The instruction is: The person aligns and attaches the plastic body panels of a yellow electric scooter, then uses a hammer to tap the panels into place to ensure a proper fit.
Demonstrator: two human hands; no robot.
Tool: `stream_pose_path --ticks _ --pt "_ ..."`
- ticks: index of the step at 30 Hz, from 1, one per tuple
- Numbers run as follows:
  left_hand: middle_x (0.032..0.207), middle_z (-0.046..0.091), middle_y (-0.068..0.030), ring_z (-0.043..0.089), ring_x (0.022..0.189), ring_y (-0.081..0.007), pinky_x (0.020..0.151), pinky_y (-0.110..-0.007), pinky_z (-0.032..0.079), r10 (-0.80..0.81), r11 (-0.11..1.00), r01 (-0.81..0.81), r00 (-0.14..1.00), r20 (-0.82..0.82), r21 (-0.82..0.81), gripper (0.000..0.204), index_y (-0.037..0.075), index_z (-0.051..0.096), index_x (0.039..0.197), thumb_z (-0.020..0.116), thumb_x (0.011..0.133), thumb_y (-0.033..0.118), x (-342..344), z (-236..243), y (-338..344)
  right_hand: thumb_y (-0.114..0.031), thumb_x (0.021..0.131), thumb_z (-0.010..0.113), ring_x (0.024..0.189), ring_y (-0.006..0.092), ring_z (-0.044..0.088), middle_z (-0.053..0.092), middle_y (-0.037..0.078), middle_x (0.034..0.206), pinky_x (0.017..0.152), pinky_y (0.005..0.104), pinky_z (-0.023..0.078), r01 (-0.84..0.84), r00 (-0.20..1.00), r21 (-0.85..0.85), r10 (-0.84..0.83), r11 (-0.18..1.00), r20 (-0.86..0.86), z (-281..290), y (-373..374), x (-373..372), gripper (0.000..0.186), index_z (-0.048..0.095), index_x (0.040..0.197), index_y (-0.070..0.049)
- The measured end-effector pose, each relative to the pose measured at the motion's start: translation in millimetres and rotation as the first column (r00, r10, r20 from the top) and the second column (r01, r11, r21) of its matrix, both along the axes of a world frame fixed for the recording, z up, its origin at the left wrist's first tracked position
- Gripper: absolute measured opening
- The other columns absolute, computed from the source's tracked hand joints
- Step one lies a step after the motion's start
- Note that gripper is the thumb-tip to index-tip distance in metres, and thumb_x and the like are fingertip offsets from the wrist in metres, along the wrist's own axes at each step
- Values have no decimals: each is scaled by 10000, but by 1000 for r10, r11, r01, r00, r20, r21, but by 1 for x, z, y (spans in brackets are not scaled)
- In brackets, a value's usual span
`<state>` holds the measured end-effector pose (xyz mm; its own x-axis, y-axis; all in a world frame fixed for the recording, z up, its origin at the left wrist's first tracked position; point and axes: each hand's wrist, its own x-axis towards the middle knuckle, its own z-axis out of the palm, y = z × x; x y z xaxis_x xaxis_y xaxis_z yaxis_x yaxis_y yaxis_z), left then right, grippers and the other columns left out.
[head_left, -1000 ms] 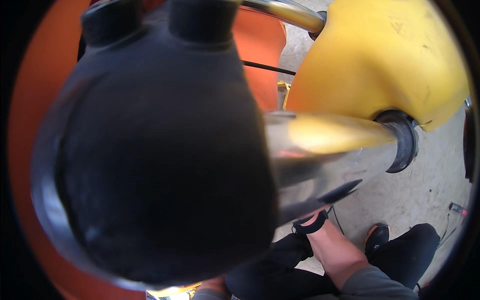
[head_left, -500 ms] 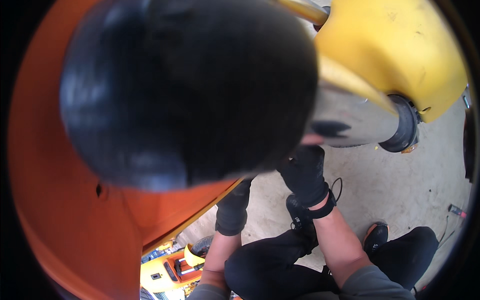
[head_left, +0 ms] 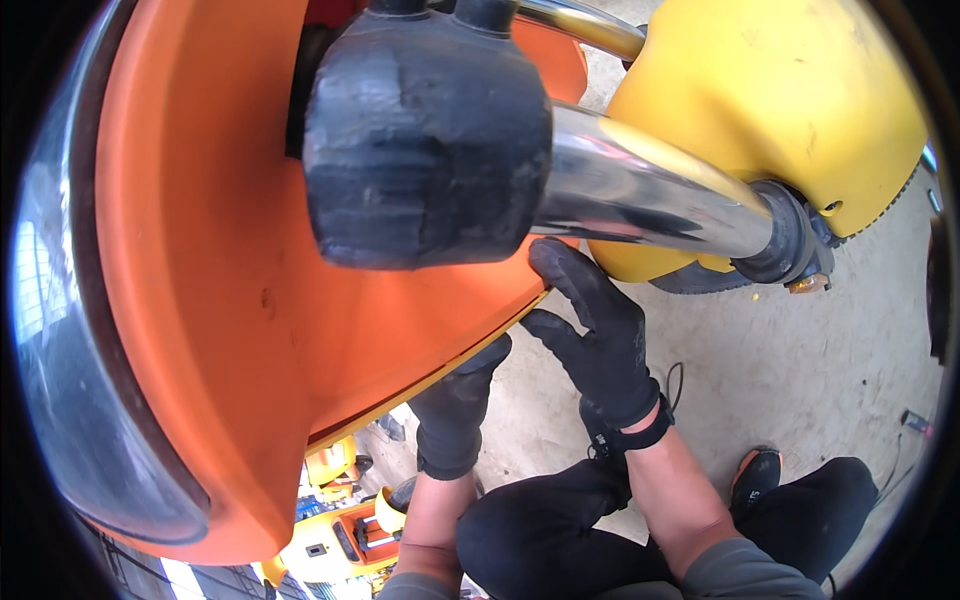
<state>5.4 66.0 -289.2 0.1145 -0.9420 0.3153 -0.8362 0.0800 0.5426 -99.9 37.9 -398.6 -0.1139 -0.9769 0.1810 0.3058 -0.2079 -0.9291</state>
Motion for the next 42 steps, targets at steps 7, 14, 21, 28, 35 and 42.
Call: stream_pose_path --ticks 7,14,21,28,35,42 --pt "904 592 -41 560 780 -94 628 -197 446 -92 994 90 995 40 59 276 4 554 1075 652 824 -56 -12 -1 -9 -201 802 735 922 280 650 667 111 1064 773 354 504 -144 989 55 146 988 -31 -5 -2 -7 441 601 1201 -67" --pt "912 606 -35 564 765 -110 653 -226 462 65 997 -71 990 125 41 275 -3 579 1032 703 788 -31 4 -19 6 -233 802 748 823 286 657 693 129 928 757 357 503 -25 994 80 33 996 -102 -9 9 2 340 663 1063 -32" --pt "966 644 -64 622 841 -150 779 -291 493 49 995 -57 995 93 85 318 -15 598 1060 745 784 42 -11 -10 -7 -154 765 758 882 230 673 698 94 1011 758 317 511 -144 988 192 130 971 84 0 -2 -8 388 637 1117 -42" --pt "990 667 -151 665 866 -244 810 -334 522 12 930 -60 991 134 364 399 -37 566 1089 769 807 159 -10 34 4 -151 748 764 1021 212 650 681 55 1119 831 318 516 -93 984 121 73 988 164 -8 -5 -2 438 640 1162 -84" --pt "1264 547 -221 510 1216 -355 1015 -446 405 -646 748 259 70 760 611 441 -18 582 1196 651 789 137 -68 90 8 -78 750 754 1038 183 643 680 68 1133 915 307 490 -76 987 139 55 987 153 -15 -4 6 422 651 1158 -58" --pt "1165 583 -216 508 1197 -324 1064 -468 368 -443 772 290 -392 806 565 411 -66 573 1173 575 791 87 -59 44 -43 -61 760 744 975 206 661 694 80 1058 834 297 521 -27 972 198 -20 980 233 -13 -4 8 344 668 1095 -50"
